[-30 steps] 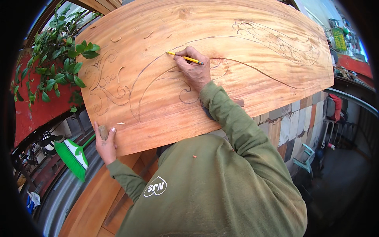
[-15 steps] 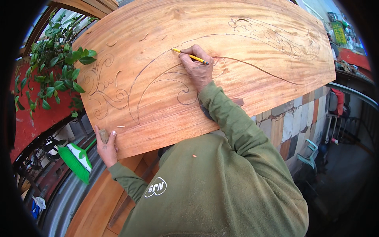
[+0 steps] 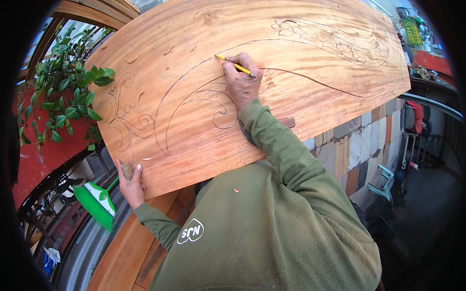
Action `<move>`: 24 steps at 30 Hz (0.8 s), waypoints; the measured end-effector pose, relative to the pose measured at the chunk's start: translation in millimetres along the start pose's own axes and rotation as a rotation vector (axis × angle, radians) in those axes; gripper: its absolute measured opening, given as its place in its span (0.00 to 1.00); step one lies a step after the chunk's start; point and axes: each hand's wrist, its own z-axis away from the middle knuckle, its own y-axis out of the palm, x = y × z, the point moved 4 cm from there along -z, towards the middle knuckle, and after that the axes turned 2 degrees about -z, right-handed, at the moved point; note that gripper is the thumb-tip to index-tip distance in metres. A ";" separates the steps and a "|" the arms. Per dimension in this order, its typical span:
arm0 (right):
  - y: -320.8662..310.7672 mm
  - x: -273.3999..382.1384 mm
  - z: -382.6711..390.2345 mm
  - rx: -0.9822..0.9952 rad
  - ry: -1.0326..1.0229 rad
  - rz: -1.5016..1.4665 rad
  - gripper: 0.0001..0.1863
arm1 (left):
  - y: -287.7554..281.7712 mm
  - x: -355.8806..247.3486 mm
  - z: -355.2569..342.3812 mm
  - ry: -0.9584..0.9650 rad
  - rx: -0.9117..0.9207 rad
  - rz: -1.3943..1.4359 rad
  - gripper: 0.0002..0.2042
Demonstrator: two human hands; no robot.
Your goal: The person draws a floral design onto a wood panel using a pencil, then begins carving the outlines of the design using a chisel and hammer.
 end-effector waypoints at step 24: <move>6.2 -2.4 0.3 0.136 0.003 0.032 0.04 | 0.6 -0.7 1.0 -0.002 -0.005 0.025 0.42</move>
